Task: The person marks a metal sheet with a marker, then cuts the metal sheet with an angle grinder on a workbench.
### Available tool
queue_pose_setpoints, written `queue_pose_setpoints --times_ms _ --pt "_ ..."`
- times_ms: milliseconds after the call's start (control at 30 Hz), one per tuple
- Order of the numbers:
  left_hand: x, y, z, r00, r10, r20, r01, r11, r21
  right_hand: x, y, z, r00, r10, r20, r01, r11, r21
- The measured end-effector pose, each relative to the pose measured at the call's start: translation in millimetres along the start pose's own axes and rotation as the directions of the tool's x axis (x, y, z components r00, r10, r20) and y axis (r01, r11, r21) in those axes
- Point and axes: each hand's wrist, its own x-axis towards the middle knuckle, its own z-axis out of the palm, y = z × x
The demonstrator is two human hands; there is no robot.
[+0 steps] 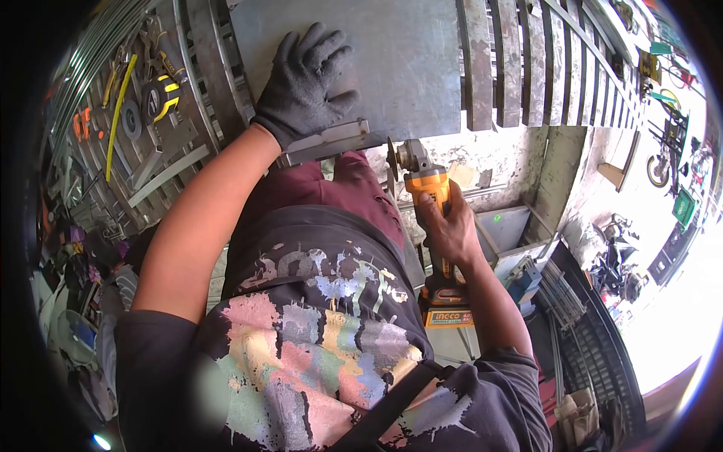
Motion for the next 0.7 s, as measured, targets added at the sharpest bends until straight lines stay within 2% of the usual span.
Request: queue_pose_setpoints --times_ms 267,700 --pt "-0.5 -0.8 1.2 1.0 0.002 0.001 -0.002 1.0 -0.002 1.4 4.8 2.1 0.999 -0.03 -0.025 0.029 0.999 -0.033" --pt "-0.6 -1.3 3.0 0.998 0.017 -0.061 -0.02 0.999 -0.048 6.2 -5.1 1.9 0.998 -0.069 -0.004 0.069 0.993 0.092"
